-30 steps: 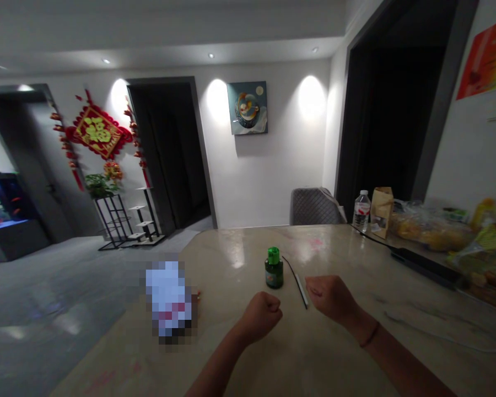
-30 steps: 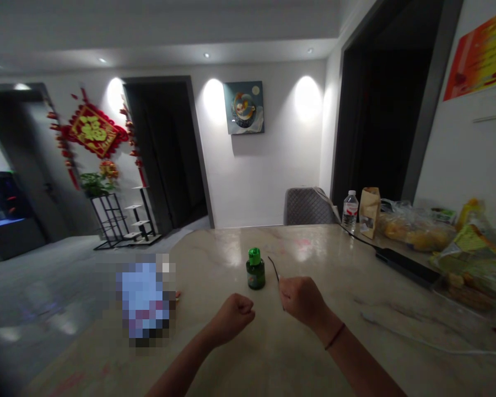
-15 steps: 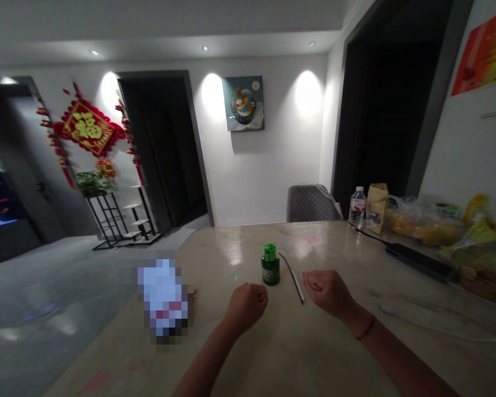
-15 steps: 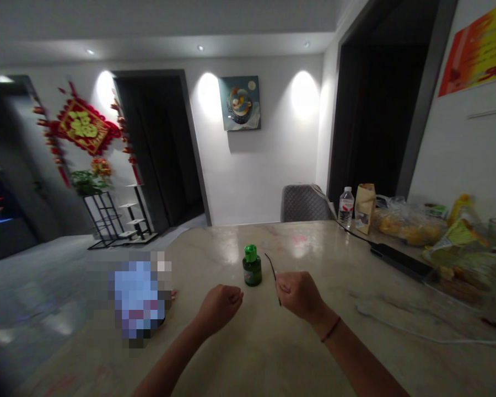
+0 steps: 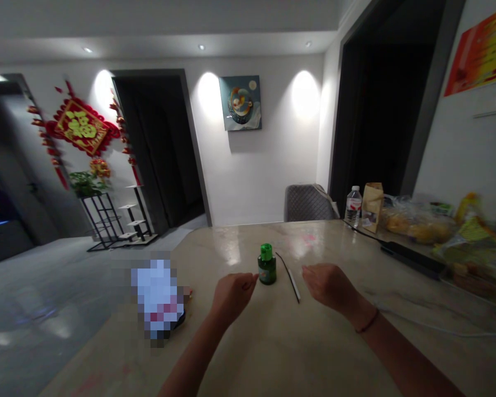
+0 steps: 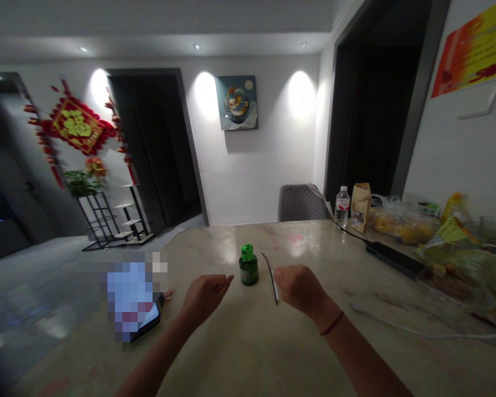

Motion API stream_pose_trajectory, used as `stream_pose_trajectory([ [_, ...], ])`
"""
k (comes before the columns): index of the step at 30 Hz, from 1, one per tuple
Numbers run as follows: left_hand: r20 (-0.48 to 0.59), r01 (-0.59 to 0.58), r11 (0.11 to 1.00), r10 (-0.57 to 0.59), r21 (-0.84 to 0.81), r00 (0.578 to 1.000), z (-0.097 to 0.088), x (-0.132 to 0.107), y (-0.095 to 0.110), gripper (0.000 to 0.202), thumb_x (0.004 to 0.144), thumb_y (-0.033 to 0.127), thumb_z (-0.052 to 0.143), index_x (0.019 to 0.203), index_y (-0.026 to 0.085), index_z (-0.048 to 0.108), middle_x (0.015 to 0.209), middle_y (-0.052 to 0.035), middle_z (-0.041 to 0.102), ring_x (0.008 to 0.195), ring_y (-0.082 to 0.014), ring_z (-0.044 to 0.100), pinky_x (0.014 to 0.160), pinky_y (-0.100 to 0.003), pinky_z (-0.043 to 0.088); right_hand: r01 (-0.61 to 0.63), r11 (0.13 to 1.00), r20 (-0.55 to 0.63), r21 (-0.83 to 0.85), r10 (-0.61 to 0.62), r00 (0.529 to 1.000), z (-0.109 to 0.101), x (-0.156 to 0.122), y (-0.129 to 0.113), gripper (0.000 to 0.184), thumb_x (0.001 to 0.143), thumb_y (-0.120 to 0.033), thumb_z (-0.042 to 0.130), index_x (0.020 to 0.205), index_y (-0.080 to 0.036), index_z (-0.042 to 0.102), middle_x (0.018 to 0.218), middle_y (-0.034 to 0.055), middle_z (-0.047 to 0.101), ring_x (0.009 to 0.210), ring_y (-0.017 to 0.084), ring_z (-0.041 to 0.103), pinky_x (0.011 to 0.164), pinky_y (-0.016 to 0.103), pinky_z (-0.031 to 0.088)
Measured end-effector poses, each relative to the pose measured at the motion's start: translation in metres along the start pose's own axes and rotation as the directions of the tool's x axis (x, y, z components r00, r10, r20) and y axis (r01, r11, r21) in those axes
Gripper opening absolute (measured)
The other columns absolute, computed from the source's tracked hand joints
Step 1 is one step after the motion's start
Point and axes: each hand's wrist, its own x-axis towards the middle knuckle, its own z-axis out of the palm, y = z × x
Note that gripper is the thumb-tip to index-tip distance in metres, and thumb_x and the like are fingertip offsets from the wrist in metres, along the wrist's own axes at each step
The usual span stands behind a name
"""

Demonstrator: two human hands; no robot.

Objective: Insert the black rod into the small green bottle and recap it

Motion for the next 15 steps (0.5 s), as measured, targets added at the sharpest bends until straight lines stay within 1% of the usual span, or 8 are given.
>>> stream_pose_trajectory([
  [3, 0.020, 0.079, 0.982, -0.076, -0.169, 0.997, 0.005, -0.001, 0.001, 0.049, 0.072, 0.050, 0.047, 0.045, 0.018, 0.021, 0.046, 0.0066, 0.016, 0.048, -0.0065, 0.011, 0.050, -0.025, 0.010, -0.230, 0.939, 0.189, 0.257, 0.185, 0.964, 0.011, -0.001, -0.007, 0.028, 0.082, -0.015, 0.038, 0.055, -0.016, 0.049, 0.049, 0.0007, 0.045, 0.045, 0.009, 0.033, 0.048, 0.026, 0.021],
  [4, 0.085, 0.150, 0.945, -0.130, -0.292, 0.988, 0.009, -0.001, 0.001, 0.052, 0.070, 0.056, 0.047, 0.045, 0.018, 0.020, 0.046, 0.0068, 0.014, 0.047, -0.0062, 0.011, 0.049, -0.025, 0.009, -0.367, 0.837, 0.287, 0.406, 0.265, 0.921, 0.016, -0.001, -0.010, 0.032, 0.083, -0.024, 0.041, 0.052, -0.017, 0.044, 0.047, -0.0011, 0.040, 0.043, 0.009, 0.031, 0.047, 0.025, 0.020],
  [6, 0.344, 0.355, 0.723, -0.171, -0.592, 0.923, 0.016, -0.003, -0.002, 0.059, 0.067, 0.069, 0.039, 0.045, 0.020, 0.016, 0.044, 0.0074, 0.013, 0.043, -0.0053, 0.011, 0.045, -0.023, 0.010, -0.614, 0.456, 0.529, 0.645, 0.313, 0.789, 0.027, -0.002, -0.018, 0.050, 0.082, -0.051, 0.038, 0.044, -0.019, 0.030, 0.041, -0.0052, 0.027, 0.038, 0.006, 0.022, 0.043, 0.023, 0.019],
  [7, 0.495, 0.470, 0.527, -0.104, -0.708, 0.863, 0.020, -0.005, -0.004, 0.061, 0.066, 0.075, 0.029, 0.045, 0.020, 0.014, 0.043, 0.0075, 0.012, 0.041, -0.0051, 0.011, 0.043, -0.022, 0.010, -0.687, 0.206, 0.648, 0.696, 0.232, 0.726, 0.031, -0.003, -0.021, 0.056, 0.079, -0.063, 0.030, 0.043, -0.021, 0.024, 0.038, -0.0067, 0.021, 0.035, 0.006, 0.019, 0.040, 0.022, 0.019],
  [8, 0.603, 0.568, 0.332, 0.002, -0.753, 0.798, 0.024, -0.006, -0.007, 0.064, 0.063, 0.080, 0.020, 0.045, 0.020, 0.012, 0.042, 0.0078, 0.011, 0.039, -0.0049, 0.009, 0.041, -0.021, 0.009, -0.713, 0.062, 0.698, 0.699, 0.157, 0.698, 0.035, -0.004, -0.024, 0.059, 0.075, -0.072, 0.015, 0.044, -0.022, 0.019, 0.036, -0.0077, 0.017, 0.033, 0.005, 0.017, 0.037, 0.021, 0.019],
  [10, 0.679, 0.686, 0.052, 0.211, -0.726, 0.703, 0.030, -0.010, -0.014, 0.067, 0.058, 0.085, 0.009, 0.043, 0.020, 0.012, 0.041, 0.0079, 0.010, 0.037, -0.0044, 0.008, 0.038, -0.019, 0.008, -0.723, -0.289, 0.741, 0.628, -0.061, 0.668, 0.042, -0.008, -0.027, 0.063, 0.064, -0.080, -0.005, 0.043, -0.023, 0.014, 0.034, -0.0092, 0.012, 0.029, 0.005, 0.012, 0.032, 0.020, 0.018],
  [13, 0.690, 0.769, -0.121, 0.371, -0.628, 0.622, 0.036, -0.015, -0.023, 0.070, 0.057, 0.086, 0.005, 0.042, 0.018, 0.016, 0.042, 0.0067, 0.015, 0.037, -0.0040, 0.012, 0.036, -0.016, 0.009, -0.662, -0.670, 0.672, 0.335, -0.323, 0.666, 0.047, -0.014, -0.025, 0.068, 0.055, -0.085, -0.007, 0.040, -0.022, 0.013, 0.032, -0.0100, 0.010, 0.026, 0.003, 0.008, 0.028, 0.017, 0.014],
  [15, 0.709, 0.803, -0.128, 0.403, -0.583, 0.579, 0.038, -0.017, -0.026, 0.071, 0.056, 0.086, 0.006, 0.041, 0.018, 0.018, 0.043, 0.0059, 0.018, 0.037, -0.0040, 0.015, 0.035, -0.015, 0.007, -0.641, -0.738, 0.653, 0.211, -0.381, 0.655, 0.049, -0.018, -0.021, 0.070, 0.055, -0.086, -0.004, 0.039, -0.021, 0.015, 0.031, -0.0094, 0.012, 0.025, 0.003, 0.008, 0.028, 0.016, 0.012],
])
